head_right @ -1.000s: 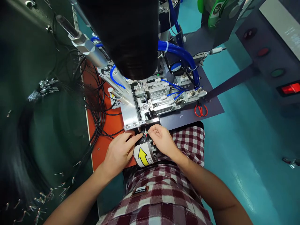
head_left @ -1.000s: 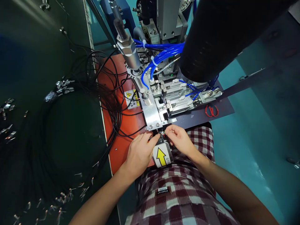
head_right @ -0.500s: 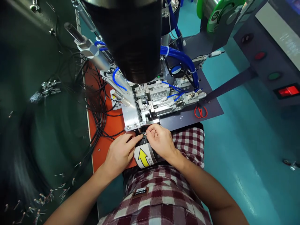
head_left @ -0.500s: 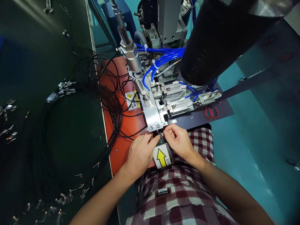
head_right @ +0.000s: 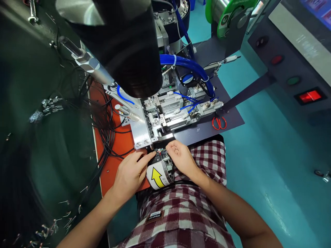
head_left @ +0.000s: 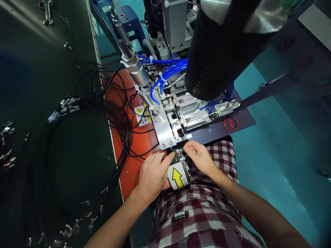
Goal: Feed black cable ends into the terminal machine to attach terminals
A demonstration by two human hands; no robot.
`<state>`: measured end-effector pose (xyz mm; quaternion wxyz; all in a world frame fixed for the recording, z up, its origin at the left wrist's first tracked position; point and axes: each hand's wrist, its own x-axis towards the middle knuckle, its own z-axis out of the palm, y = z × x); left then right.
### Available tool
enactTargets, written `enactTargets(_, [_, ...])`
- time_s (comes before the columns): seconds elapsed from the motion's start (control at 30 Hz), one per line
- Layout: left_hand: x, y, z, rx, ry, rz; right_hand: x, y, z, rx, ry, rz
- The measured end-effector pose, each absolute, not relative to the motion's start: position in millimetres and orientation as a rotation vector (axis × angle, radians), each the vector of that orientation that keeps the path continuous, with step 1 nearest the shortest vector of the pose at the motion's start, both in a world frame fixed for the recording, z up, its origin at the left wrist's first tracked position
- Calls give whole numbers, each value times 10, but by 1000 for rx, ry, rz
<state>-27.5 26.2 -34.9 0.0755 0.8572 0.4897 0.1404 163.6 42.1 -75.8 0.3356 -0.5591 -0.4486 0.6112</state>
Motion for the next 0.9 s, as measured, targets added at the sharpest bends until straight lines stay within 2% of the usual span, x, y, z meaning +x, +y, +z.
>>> enactTargets(0.27, [-303,243,-381,2562,1449,435,1513,283,-594,-1538,-1196,1601])
enactTargets(0.43, [-302,242,-381,2566,1447,421,1526,347,-429,-1628,-1677,1011])
enactTargets(0.5, [-299,241,-374,2570,1451,429,1553,373,-419,-1595,-1778,888])
enactTargets(0.57, [-296,241,-370,2578,1454,441,1577,403,-454,-1561,-1749,968])
enactTargets(0.73, [-278,248,-354,2621,1459,439,1604,488,-603,-1390,-1246,1651])
enactTargets(0.9, [-232,199,-284,2699,1515,308,1645,516,-684,-1315,-1049,1846])
